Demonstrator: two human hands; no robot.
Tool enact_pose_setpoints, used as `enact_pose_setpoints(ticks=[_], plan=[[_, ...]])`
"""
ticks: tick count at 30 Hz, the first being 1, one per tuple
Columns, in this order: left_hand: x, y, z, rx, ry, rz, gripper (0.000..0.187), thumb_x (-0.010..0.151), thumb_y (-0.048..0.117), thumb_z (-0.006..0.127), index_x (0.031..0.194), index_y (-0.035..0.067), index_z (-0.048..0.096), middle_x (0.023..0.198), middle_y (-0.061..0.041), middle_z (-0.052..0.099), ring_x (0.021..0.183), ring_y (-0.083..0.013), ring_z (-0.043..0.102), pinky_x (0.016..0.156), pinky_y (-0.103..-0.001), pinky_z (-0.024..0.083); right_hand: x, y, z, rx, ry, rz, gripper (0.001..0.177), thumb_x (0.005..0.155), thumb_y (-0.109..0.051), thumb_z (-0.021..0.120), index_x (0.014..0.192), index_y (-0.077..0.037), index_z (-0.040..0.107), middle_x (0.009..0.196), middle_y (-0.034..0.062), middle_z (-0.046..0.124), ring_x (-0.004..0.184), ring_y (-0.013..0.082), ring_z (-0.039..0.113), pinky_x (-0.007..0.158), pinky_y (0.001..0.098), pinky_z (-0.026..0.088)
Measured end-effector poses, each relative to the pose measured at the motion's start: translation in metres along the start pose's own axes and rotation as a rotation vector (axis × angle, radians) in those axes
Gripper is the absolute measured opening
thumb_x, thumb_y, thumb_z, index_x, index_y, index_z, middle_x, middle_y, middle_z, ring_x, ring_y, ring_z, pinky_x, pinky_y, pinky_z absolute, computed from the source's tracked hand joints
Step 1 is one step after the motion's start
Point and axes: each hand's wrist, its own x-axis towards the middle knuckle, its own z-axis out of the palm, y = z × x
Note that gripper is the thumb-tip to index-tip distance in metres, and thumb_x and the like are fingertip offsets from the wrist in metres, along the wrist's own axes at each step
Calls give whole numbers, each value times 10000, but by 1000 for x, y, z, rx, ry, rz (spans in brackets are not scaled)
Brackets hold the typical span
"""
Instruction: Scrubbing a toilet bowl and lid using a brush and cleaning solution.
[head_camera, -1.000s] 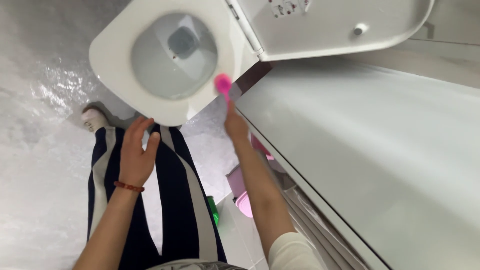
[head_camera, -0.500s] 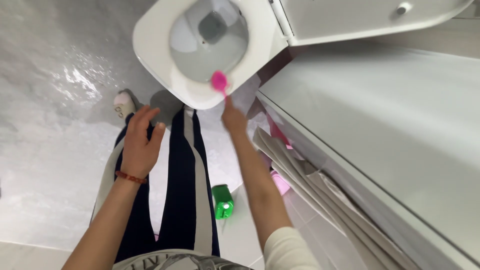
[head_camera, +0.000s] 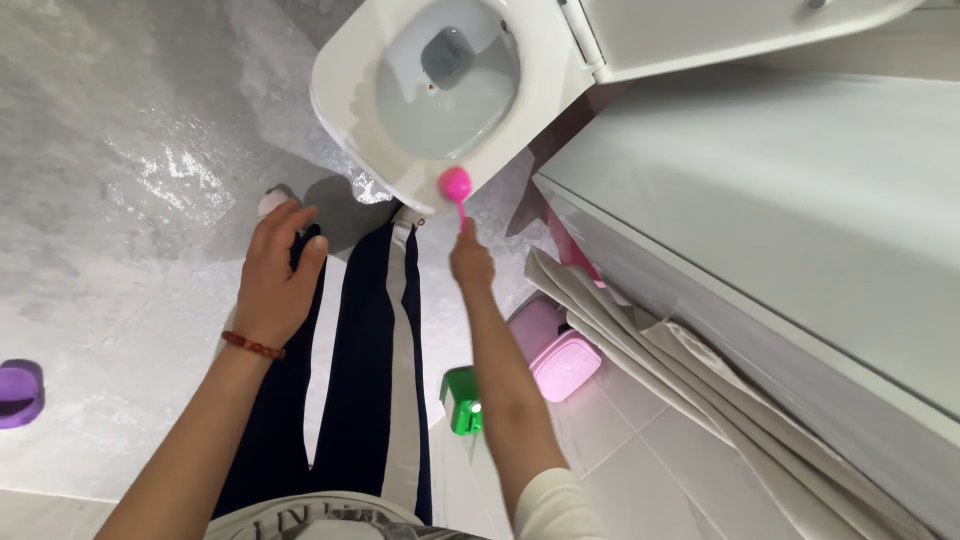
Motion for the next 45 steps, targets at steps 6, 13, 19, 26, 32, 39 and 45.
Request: enact_pose_setpoints(ticks=[6, 13, 19, 26, 32, 39, 45], plan=[[-4, -6, -2, -31, -16, -75, 410, 1018, 240, 607, 1372, 33, 593, 1526, -230, 486, 1433, -402, 441, 1161, -469, 369, -27, -43, 27, 53, -14, -101, 521, 1041, -354, 386, 1548, -315, 275, 1048, 307, 696, 969, 526, 671, 850, 620, 504], [-4, -6, -19, -1, 9, -64, 409, 1026, 250, 597, 1378, 43, 600, 1527, -219, 493, 1437, -396, 454, 1184, -467, 369, -13, -203, 4, 138, 59, -414, 488, 1024, -284, 414, 1501, -254, 313, 1003, 291, 722, 958, 523, 683, 852, 621, 506], [-4, -5, -38, -27, 52, -109, 417, 1044, 280, 573, 1400, 61, 572, 1556, -217, 463, 1445, -391, 446, 1162, -453, 384, -8, -184, 2, 123, 74, -390, 413, 1051, -328, 416, 1458, -300, 352, 997, 282, 731, 949, 536, 678, 837, 625, 516], [5, -11, -25, -58, 103, -121, 413, 1018, 259, 587, 1370, 44, 601, 1520, -225, 499, 1426, -391, 458, 1156, -457, 386, -15, -128, 25, 22, 16, -363, 491, 1056, -398, 410, 1531, -330, 302, 983, 299, 713, 921, 545, 670, 815, 641, 509], [10, 5, -12, -97, 112, -211, 407, 1013, 256, 591, 1364, 50, 597, 1518, -215, 492, 1400, -382, 476, 1119, -447, 411, 78, -216, -19, 108, 163, -491, 477, 1050, -386, 400, 1517, -305, 351, 978, 281, 720, 899, 543, 671, 816, 644, 511], [30, 26, 8, -122, 182, -239, 410, 1021, 248, 593, 1384, 56, 588, 1543, -214, 471, 1413, -382, 468, 1108, -448, 416, 94, -178, -21, 107, 265, -719, 458, 1085, -380, 385, 1521, -238, 395, 886, 239, 727, 752, 517, 683, 682, 637, 524], [44, 46, 43, -149, 172, -267, 425, 1007, 292, 598, 1368, 68, 603, 1534, -205, 476, 1404, -379, 469, 1106, -456, 411, 25, -97, -8, 47, 45, -648, 506, 1034, -353, 441, 1526, -247, 401, 991, 285, 718, 817, 540, 675, 733, 663, 521]])
